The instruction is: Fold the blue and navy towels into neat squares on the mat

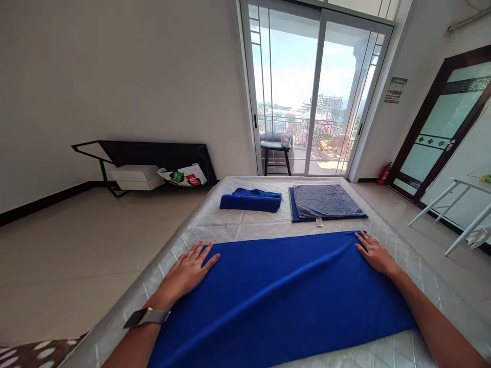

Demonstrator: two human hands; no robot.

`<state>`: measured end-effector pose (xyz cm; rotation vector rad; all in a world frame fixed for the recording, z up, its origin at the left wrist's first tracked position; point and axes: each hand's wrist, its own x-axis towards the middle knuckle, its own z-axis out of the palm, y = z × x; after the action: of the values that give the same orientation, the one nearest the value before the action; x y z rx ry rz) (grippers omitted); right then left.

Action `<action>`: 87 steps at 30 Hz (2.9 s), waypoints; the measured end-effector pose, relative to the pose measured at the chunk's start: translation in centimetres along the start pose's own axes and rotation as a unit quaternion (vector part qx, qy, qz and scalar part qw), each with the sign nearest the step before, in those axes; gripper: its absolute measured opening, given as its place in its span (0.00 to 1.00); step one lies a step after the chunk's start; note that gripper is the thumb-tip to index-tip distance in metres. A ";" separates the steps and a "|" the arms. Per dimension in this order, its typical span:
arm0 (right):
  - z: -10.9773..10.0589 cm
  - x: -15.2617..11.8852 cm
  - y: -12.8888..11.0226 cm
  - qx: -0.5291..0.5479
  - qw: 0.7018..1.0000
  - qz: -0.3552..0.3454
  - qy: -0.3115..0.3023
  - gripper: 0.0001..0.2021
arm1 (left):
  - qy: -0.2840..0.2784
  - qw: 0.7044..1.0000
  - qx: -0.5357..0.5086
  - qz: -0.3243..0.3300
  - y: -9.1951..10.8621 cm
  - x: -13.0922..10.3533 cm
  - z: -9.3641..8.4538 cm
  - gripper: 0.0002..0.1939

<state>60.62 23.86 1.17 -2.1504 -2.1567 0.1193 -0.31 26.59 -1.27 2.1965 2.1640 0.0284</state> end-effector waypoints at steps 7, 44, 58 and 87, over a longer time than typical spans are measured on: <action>-0.1 0.0 -0.2 -0.016 1.000 0.009 0.001 0.32 | 0.009 1.000 0.007 0.008 0.3 0.0 0.0 0.36; -4.0 0.9 -4.6 -0.125 0.989 0.071 -0.042 0.28 | 0.003 0.999 -0.037 -0.024 2.4 -0.6 -2.2 0.36; 1.2 0.4 -32.6 0.061 0.982 -0.163 -0.070 0.35 | 0.053 0.994 -0.039 0.083 4.7 -1.5 -2.2 0.35; -2.8 1.4 -6.1 -0.093 0.982 0.163 -0.021 0.31 | 0.010 0.999 -0.032 0.028 3.3 -0.7 -2.2 0.35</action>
<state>54.95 25.20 4.75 -2.6150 -1.8831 -0.0157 2.86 25.89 1.17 2.2305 2.0818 0.1210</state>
